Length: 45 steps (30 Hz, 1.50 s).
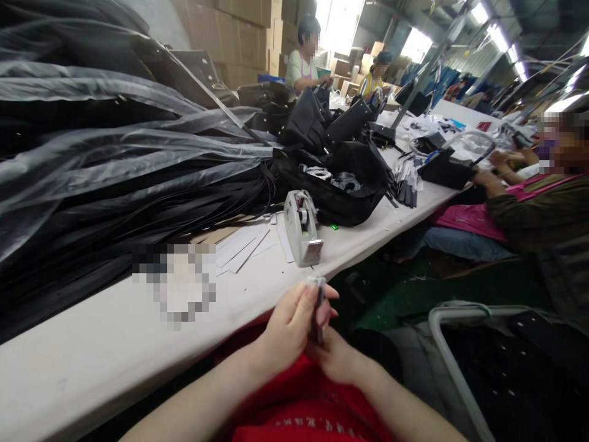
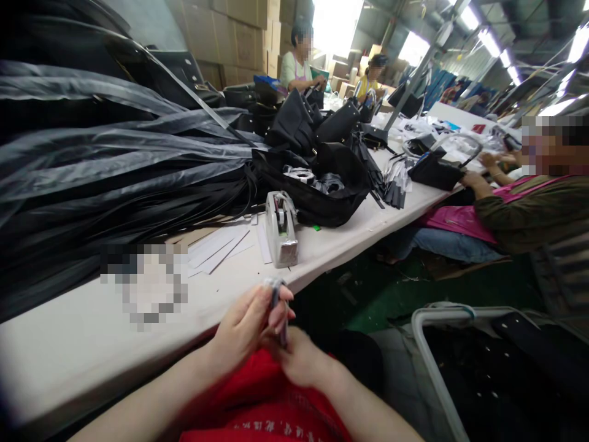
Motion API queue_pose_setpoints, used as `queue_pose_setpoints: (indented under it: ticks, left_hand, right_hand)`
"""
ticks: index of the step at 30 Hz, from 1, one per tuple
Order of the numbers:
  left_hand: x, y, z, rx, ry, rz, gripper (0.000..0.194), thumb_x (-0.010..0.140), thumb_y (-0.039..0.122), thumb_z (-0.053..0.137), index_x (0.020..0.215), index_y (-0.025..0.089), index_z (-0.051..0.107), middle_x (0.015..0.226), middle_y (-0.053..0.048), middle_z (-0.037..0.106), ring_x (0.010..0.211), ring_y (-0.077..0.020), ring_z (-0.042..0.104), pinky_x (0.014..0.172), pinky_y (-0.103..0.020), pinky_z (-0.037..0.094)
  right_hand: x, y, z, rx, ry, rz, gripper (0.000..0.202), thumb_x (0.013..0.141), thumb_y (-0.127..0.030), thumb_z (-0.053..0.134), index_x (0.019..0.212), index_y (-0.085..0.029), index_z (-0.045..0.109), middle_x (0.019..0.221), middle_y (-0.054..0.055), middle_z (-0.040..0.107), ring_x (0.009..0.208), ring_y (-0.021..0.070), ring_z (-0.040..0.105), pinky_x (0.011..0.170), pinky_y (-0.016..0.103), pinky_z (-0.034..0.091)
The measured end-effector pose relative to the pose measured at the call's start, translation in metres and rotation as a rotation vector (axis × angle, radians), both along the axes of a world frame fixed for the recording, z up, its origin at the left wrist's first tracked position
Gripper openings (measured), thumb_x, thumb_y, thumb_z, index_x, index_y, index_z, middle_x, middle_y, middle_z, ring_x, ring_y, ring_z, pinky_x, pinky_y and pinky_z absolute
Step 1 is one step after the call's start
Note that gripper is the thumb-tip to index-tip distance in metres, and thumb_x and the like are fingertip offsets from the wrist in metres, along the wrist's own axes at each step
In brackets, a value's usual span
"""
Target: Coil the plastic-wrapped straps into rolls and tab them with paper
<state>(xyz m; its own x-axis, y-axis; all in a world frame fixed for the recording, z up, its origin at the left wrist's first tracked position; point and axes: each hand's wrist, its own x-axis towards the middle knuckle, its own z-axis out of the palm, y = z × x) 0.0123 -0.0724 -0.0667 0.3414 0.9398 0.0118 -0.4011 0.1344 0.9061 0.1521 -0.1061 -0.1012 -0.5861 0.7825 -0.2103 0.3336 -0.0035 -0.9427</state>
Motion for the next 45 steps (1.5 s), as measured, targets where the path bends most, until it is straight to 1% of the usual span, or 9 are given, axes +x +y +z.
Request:
queue_pose_setpoints:
  ticks: [4, 10, 13, 18, 21, 28, 34, 39, 45]
  left_hand:
    - [-0.019, 0.02, -0.03, 0.301, 0.349, 0.332, 0.032, 0.092, 0.041, 0.048, 0.102, 0.018, 0.066, 0.07, -0.003, 0.058, 0.071, -0.0189, 0.055, 0.083, -0.033, 0.045]
    - [-0.023, 0.006, -0.057, 0.49, 0.656, 0.042, 0.021, 0.083, 0.039, 0.059, 0.081, 0.02, 0.068, 0.076, -0.009, 0.064, 0.078, -0.0247, 0.058, 0.083, -0.035, 0.043]
    - [-0.014, -0.004, -0.05, 0.346, 0.655, -0.086, 0.038, 0.091, 0.045, 0.047, 0.068, 0.02, 0.063, 0.064, -0.004, 0.057, 0.062, -0.0183, 0.052, 0.068, -0.029, 0.042]
    - [-0.002, -0.011, -0.027, -0.251, 0.137, -0.388, 0.056, 0.09, 0.064, 0.036, 0.066, 0.017, 0.057, 0.04, 0.007, 0.034, 0.036, -0.0092, 0.03, 0.05, -0.026, 0.042]
    - [0.003, -0.01, -0.007, -0.383, -0.14, -0.38, 0.053, 0.089, 0.063, 0.042, 0.074, 0.016, 0.06, 0.041, 0.01, 0.031, 0.036, -0.0074, 0.03, 0.053, -0.029, 0.047]
    - [-0.023, 0.03, -0.028, 0.393, 0.4, 0.453, 0.04, 0.092, 0.049, 0.046, 0.103, 0.017, 0.066, 0.072, -0.004, 0.059, 0.076, -0.0197, 0.059, 0.088, -0.036, 0.046]
    - [-0.017, 0.017, -0.068, 0.819, 0.989, 0.063, 0.048, 0.093, 0.051, 0.035, 0.092, 0.013, 0.065, 0.082, -0.015, 0.065, 0.082, -0.0279, 0.061, 0.078, -0.042, 0.049]
    - [0.003, -0.003, -0.041, 0.229, 0.732, -0.258, 0.056, 0.094, 0.057, 0.028, 0.069, 0.017, 0.058, 0.055, -0.001, 0.052, 0.051, -0.0148, 0.05, 0.055, -0.028, 0.043]
    - [0.005, -0.003, -0.03, -0.501, -0.02, -0.366, 0.059, 0.079, 0.071, 0.051, 0.074, 0.013, 0.06, 0.042, 0.007, 0.043, 0.037, -0.0074, 0.039, 0.055, -0.028, 0.048]
  right_hand:
    - [-0.007, -0.024, 0.007, -0.296, 0.278, 0.178, 0.051, 0.094, -0.054, 0.043, 0.088, -0.012, 0.072, 0.051, -0.004, 0.042, 0.045, 0.0071, 0.037, 0.044, 0.019, 0.032]
    - [0.048, 0.011, 0.032, -0.107, 0.347, -0.211, 0.055, 0.091, -0.057, 0.047, 0.063, -0.014, 0.066, 0.033, -0.006, 0.037, 0.031, 0.0062, 0.028, 0.049, 0.026, 0.04]
    - [0.065, 0.038, 0.035, 0.0, 0.116, -0.394, 0.045, 0.089, -0.05, 0.05, 0.062, -0.016, 0.061, 0.038, -0.004, 0.046, 0.034, 0.0101, 0.041, 0.055, 0.029, 0.046]
    - [0.061, 0.046, 0.036, 0.4, -0.169, -0.27, 0.053, 0.073, -0.025, 0.067, 0.124, -0.02, 0.055, 0.124, 0.011, 0.059, 0.115, 0.0271, 0.054, 0.101, 0.041, 0.042]
    - [0.034, 0.032, 0.014, 0.221, -0.117, -0.137, 0.033, 0.084, -0.029, 0.057, 0.116, -0.02, 0.059, 0.105, 0.008, 0.065, 0.098, 0.0238, 0.06, 0.088, 0.038, 0.049]
    - [0.002, -0.026, 0.0, -0.266, 0.203, 0.176, 0.049, 0.094, -0.054, 0.045, 0.087, -0.014, 0.071, 0.056, -0.002, 0.048, 0.048, 0.0083, 0.042, 0.045, 0.02, 0.033]
    - [0.063, 0.009, 0.031, -0.127, 0.502, -0.335, 0.049, 0.089, -0.055, 0.052, 0.066, -0.015, 0.066, 0.033, -0.009, 0.029, 0.032, 0.0051, 0.021, 0.045, 0.024, 0.035]
    - [0.093, 0.055, 0.02, 0.161, -0.092, -0.508, 0.027, 0.083, -0.041, 0.063, 0.086, -0.015, 0.067, 0.066, 0.004, 0.066, 0.059, 0.0161, 0.06, 0.063, 0.03, 0.05]
    - [0.062, 0.035, 0.009, 0.358, -0.139, -0.092, 0.053, 0.079, -0.015, 0.056, 0.131, -0.021, 0.049, 0.129, 0.009, 0.058, 0.118, 0.024, 0.054, 0.103, 0.039, 0.041]
